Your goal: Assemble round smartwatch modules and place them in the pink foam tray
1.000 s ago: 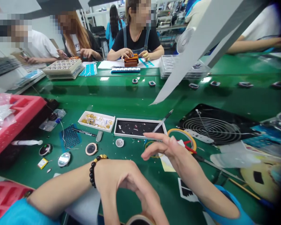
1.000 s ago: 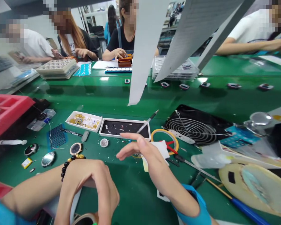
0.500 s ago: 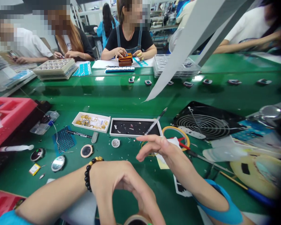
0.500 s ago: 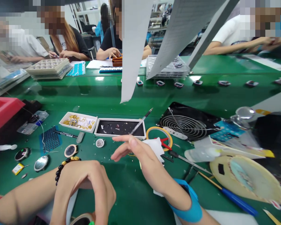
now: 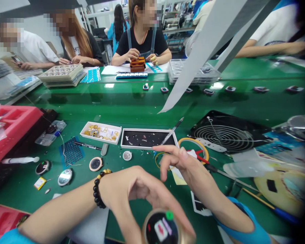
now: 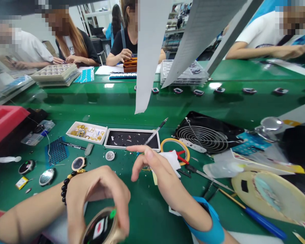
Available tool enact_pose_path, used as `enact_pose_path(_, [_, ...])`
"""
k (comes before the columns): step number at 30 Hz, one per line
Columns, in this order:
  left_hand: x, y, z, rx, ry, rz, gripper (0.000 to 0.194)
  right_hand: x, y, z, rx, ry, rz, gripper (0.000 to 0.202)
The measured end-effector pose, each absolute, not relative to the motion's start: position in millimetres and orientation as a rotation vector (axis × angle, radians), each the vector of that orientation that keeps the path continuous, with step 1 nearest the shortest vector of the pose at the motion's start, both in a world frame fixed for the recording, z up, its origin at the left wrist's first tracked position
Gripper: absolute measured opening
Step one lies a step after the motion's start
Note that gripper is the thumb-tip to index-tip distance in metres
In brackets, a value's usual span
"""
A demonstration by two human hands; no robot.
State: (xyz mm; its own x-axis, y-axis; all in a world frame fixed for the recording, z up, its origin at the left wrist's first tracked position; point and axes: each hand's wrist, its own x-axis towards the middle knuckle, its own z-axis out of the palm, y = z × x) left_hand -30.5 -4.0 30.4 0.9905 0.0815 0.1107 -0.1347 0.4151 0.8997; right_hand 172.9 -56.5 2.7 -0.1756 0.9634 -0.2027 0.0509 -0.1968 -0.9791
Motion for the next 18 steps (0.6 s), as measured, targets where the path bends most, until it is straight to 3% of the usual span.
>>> enact_pose_path(3, [-27,-3,23,1.082,0.152,0.384,0.067,171,-55,4,-1.285,-1.194,1.505,0.08])
enact_pose_path(9, [-21,5,18,1.758,0.785,0.771,0.045,165,-53,-1,-1.276,-1.091,1.527,0.083])
enact_pose_path(18, [-22,-2,15,2.169,0.839,0.952,0.046,164,-57,3,-1.36,-1.231,1.454,0.075])
